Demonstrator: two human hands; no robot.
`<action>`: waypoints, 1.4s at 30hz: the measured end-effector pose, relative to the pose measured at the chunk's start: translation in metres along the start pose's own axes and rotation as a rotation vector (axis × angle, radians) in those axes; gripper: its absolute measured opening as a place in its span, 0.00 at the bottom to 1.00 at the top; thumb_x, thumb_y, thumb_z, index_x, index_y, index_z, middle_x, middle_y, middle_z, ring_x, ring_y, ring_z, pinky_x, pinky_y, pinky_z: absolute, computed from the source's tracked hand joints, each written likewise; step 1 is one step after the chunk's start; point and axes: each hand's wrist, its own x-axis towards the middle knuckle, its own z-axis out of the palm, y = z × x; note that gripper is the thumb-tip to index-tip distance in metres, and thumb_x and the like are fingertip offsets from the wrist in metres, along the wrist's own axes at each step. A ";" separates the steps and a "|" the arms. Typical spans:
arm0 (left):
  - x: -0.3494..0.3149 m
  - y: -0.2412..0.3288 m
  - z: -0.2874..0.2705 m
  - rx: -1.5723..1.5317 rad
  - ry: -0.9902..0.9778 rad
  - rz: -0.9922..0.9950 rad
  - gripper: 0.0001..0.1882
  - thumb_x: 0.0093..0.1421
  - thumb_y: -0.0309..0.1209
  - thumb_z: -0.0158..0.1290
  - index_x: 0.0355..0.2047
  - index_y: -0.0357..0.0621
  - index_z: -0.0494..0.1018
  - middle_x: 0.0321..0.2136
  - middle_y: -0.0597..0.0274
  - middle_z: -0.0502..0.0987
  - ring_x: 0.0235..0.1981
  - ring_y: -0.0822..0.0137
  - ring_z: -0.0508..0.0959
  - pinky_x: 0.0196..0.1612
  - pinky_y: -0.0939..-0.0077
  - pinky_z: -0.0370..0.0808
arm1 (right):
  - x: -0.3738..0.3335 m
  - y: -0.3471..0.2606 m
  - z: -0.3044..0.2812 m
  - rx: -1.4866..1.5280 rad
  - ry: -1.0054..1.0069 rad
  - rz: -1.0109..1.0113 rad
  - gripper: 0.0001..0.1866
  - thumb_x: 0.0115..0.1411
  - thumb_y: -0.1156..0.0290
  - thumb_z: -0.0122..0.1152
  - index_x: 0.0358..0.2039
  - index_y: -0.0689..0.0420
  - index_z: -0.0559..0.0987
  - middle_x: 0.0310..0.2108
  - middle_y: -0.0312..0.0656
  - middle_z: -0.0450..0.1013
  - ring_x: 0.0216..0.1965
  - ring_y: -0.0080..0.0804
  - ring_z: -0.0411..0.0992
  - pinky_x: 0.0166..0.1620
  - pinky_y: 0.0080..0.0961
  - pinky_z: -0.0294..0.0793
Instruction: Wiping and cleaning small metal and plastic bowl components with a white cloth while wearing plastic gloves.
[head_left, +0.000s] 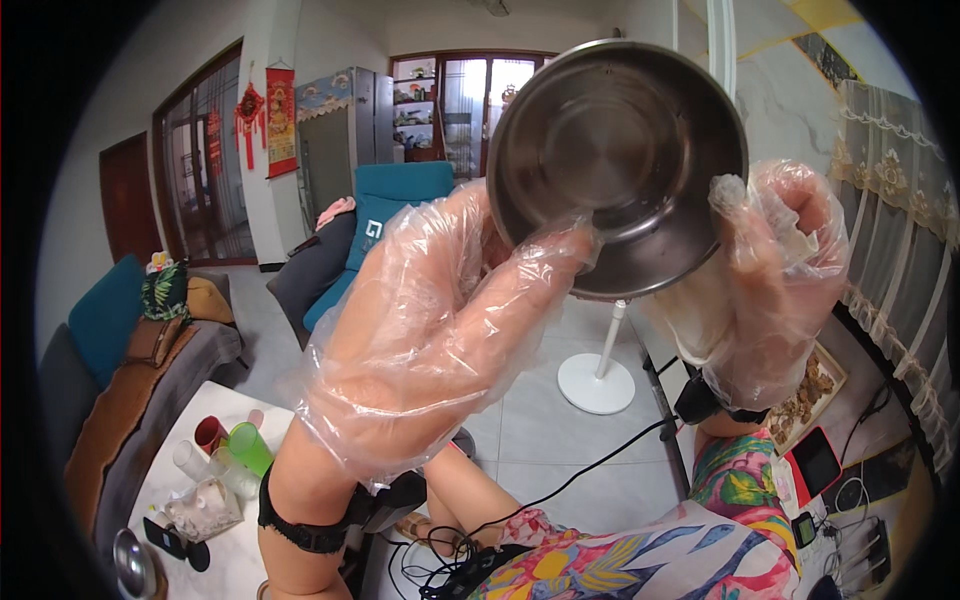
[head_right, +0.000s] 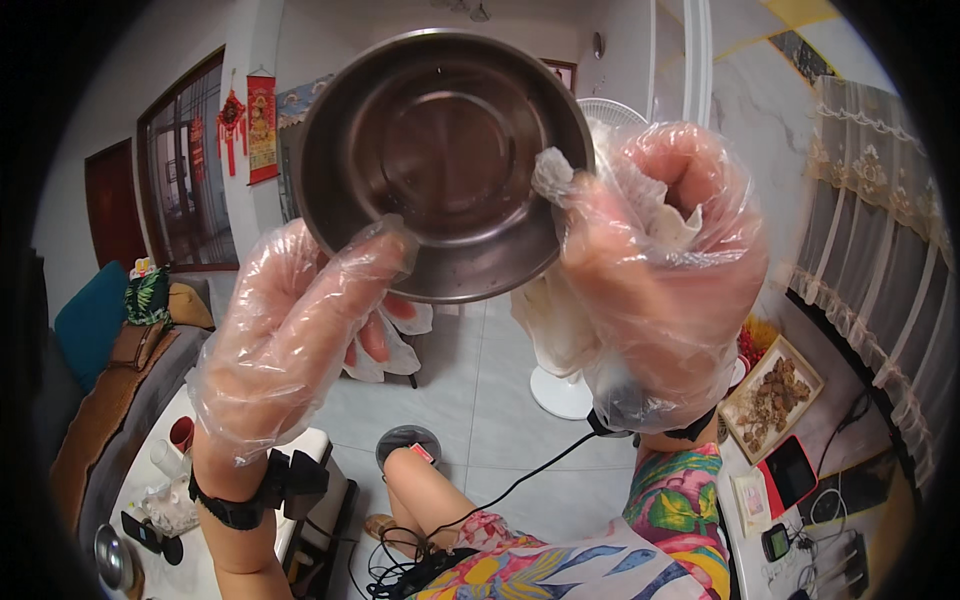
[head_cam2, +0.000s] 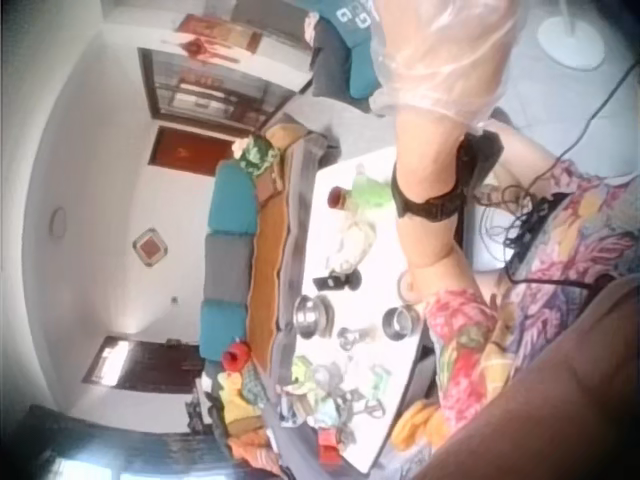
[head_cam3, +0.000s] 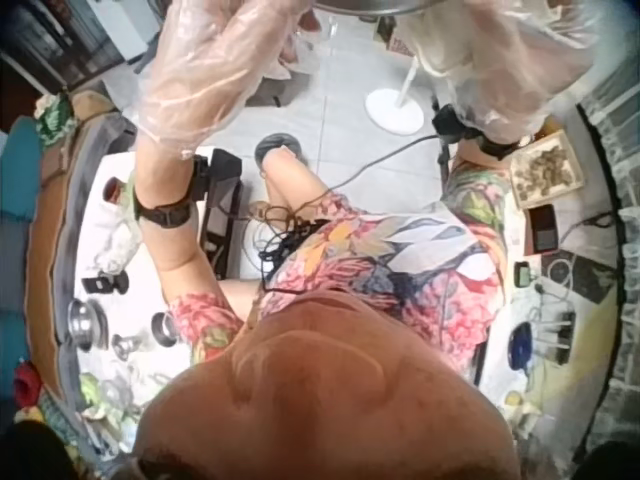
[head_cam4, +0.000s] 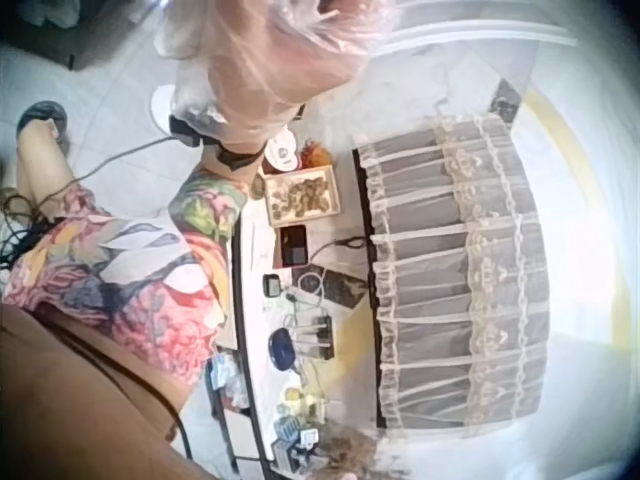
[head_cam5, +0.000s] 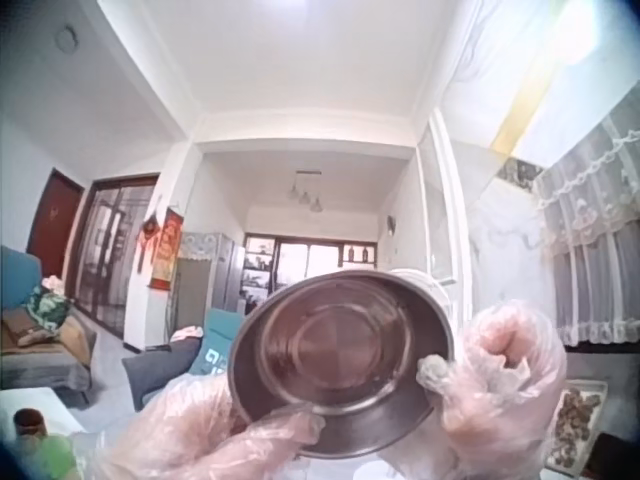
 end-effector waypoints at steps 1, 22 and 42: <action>-0.002 0.000 -0.001 0.062 -0.013 -0.062 0.15 0.60 0.36 0.51 0.39 0.36 0.71 0.24 0.59 0.75 0.19 0.79 0.69 0.23 0.86 0.64 | 0.000 -0.004 -0.001 -0.003 0.000 0.028 0.06 0.51 0.78 0.61 0.29 0.60 0.72 0.27 0.31 0.68 0.29 0.15 0.64 0.36 0.12 0.63; -0.009 -0.002 -0.008 0.103 0.261 -0.148 0.17 0.60 0.39 0.51 0.41 0.36 0.71 0.23 0.56 0.76 0.16 0.79 0.71 0.19 0.88 0.63 | -0.003 0.033 0.023 0.360 -0.154 0.232 0.09 0.55 0.74 0.58 0.35 0.61 0.70 0.30 0.35 0.71 0.30 0.17 0.68 0.34 0.13 0.68; 0.008 -0.051 -0.018 -0.009 0.183 -0.236 0.18 0.61 0.42 0.49 0.40 0.38 0.70 0.24 0.59 0.77 0.17 0.79 0.71 0.20 0.89 0.66 | -0.004 0.061 0.024 0.248 -0.180 0.292 0.05 0.57 0.74 0.58 0.32 0.60 0.72 0.26 0.30 0.70 0.27 0.12 0.67 0.29 0.10 0.68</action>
